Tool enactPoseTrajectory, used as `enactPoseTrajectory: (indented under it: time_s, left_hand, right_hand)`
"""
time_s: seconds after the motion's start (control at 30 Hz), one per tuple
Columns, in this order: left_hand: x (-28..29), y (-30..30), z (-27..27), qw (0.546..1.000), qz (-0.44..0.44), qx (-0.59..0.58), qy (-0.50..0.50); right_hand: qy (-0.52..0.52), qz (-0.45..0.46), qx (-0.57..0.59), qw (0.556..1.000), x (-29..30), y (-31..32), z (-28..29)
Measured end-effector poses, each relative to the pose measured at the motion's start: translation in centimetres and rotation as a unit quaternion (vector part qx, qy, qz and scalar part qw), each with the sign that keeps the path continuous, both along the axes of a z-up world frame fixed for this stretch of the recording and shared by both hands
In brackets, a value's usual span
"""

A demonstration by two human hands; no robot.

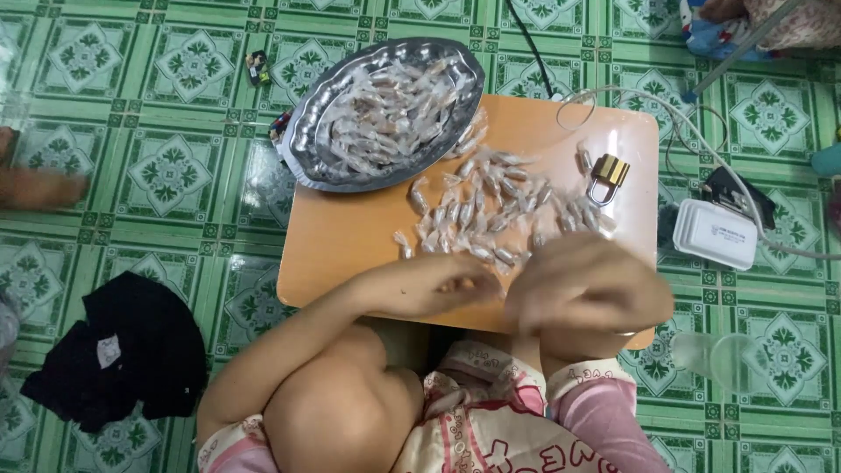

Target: Wrapping small food items individually in clear plastic wrap

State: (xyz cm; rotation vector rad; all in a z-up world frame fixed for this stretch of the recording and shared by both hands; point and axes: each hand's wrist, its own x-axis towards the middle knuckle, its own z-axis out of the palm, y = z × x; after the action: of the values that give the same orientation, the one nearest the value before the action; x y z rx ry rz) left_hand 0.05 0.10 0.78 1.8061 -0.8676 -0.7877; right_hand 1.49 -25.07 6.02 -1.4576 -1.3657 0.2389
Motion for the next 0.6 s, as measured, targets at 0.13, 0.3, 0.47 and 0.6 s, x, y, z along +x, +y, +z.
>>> enactPoseTrajectory:
  time_s: [0.13,0.3,0.47,0.6]
  left_hand:
    - [0.7,0.7,-3.8,0.990,0.039,0.023,-0.136]
    - [1.1,0.4,-1.9,0.986,0.076,-0.089,-0.116]
    - [1.0,0.3,-1.6,0.981,0.085,-0.088,-0.151]
    - [0.8,0.3,-1.2,0.980,0.097,-0.088,-0.147]
  right_hand:
    - [0.014,-0.386,-0.046,0.921,-1.2,0.3,0.2]
    - [-0.061,-0.470,-0.155,0.867,2.1,0.4,-1.5]
    - [-0.063,-0.518,-0.277,0.807,5.8,0.7,-6.4]
    - [0.019,-0.508,-0.339,0.791,11.3,2.4,-12.1]
